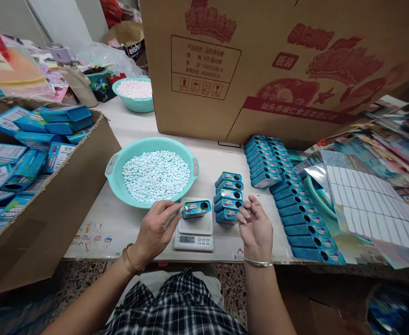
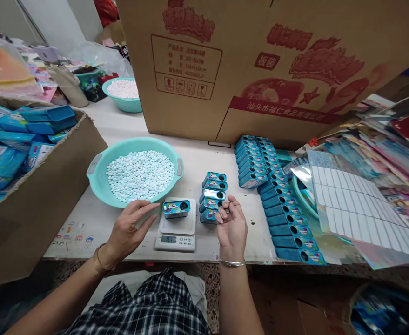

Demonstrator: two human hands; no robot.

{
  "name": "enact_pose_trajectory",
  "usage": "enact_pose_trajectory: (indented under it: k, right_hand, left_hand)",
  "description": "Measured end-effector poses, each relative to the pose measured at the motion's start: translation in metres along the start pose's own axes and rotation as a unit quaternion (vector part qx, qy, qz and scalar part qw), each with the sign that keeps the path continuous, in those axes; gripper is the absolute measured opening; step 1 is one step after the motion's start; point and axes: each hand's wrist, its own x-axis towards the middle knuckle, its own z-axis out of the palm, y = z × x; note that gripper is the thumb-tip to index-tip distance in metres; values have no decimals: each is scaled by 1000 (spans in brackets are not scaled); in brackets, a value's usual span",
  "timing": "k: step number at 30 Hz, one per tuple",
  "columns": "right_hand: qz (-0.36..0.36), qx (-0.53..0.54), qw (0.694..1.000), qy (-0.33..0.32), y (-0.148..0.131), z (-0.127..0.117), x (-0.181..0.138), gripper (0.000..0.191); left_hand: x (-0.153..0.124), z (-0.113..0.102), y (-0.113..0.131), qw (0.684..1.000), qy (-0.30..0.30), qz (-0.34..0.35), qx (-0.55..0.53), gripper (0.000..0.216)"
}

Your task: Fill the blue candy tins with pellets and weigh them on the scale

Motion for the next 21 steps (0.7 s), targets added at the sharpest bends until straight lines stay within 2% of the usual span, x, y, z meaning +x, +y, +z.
enact_pose_trajectory:
  k: [6, 11, 14, 17, 19, 21]
  right_hand:
    - [14, -2, 1000, -3, 6, -1, -3, 23]
    - [16, -5, 1000, -5, 10, 0, -3, 21]
    - [12, -48, 998, -31, 16, 9, -4, 21]
    - [-43, -135, 988, -65, 26, 26, -9, 17]
    - [-108, -203, 968, -98, 35, 39, -12, 16]
    - [-158, -278, 936, -147, 46, 48, -16, 23]
  left_hand:
    - [34, 5, 14, 980, -139, 36, 135, 25]
    - [45, 8, 20, 957, -210, 31, 198, 26]
    - [50, 9, 20, 948, -222, 26, 225, 25]
    - [53, 10, 20, 944, -216, 35, 246, 25]
    - [56, 13, 21, 953, -195, 39, 230, 26]
    - [58, 20, 23, 972, -160, 33, 170, 26]
